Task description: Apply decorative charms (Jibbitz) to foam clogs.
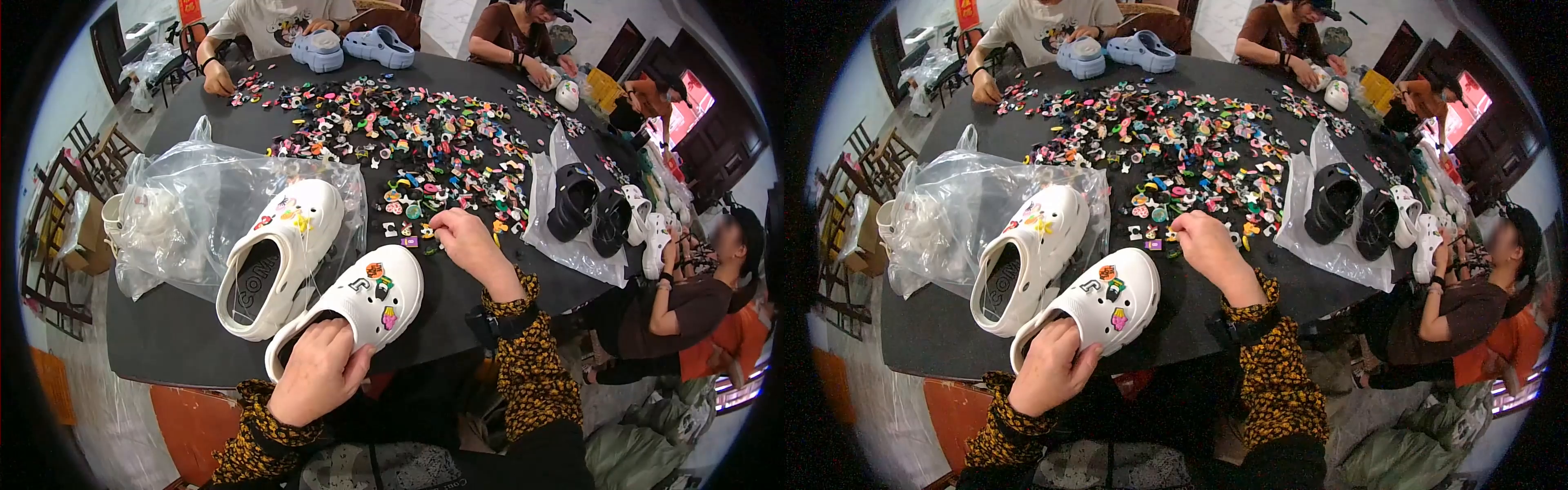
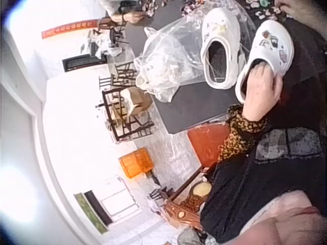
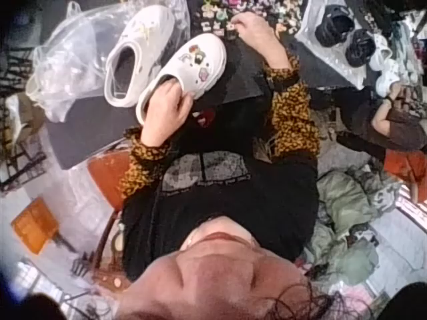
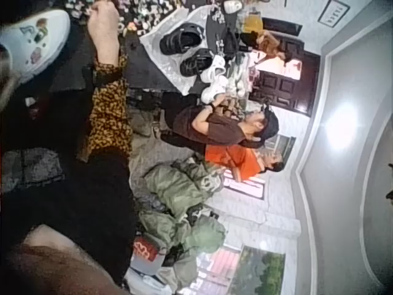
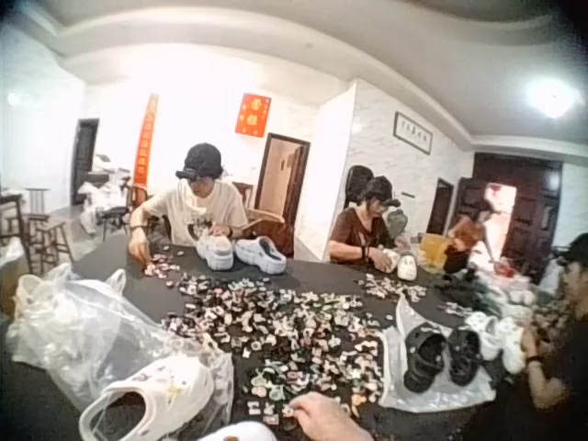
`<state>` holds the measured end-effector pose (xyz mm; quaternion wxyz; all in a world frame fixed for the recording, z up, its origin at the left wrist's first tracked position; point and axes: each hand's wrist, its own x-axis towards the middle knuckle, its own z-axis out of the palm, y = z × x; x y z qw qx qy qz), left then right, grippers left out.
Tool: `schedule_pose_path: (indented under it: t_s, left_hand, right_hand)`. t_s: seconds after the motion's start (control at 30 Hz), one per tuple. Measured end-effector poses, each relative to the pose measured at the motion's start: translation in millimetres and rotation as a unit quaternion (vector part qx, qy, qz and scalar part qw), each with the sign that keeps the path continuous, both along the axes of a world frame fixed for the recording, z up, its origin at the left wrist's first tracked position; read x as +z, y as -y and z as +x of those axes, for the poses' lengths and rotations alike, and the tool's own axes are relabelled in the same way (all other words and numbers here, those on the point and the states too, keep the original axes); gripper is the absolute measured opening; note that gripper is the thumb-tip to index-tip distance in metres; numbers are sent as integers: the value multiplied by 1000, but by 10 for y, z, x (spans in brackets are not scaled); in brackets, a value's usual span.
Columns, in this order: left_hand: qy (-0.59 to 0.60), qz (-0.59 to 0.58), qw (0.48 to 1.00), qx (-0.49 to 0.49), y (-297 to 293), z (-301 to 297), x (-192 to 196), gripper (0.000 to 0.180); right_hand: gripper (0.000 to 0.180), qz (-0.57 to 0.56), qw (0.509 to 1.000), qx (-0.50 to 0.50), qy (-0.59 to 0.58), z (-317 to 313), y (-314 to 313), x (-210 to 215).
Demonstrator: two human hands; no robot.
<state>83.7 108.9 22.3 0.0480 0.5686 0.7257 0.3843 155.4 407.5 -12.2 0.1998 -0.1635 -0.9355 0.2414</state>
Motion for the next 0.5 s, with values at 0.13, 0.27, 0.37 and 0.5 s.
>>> schedule_pose_path:
  t_s: [0.13,0.27,0.37,0.5]
  left_hand:
    - [-2,4,1000,1,7,-11,-4,20]
    - [-6,3,1000,0,2,-16,-18,19]
    - [-10,13,1000,-1,0,-15,-32,19]
    - [0,12,1000,1,23,-9,-10,19]
  right_hand:
    - [14,-14,1000,21,19,30,1,39]
    - [13,-7,999,24,47,65,46,41]
    - [12,0,997,33,65,76,64,-21]
    - [11,44,994,57,83,49,141,-27]
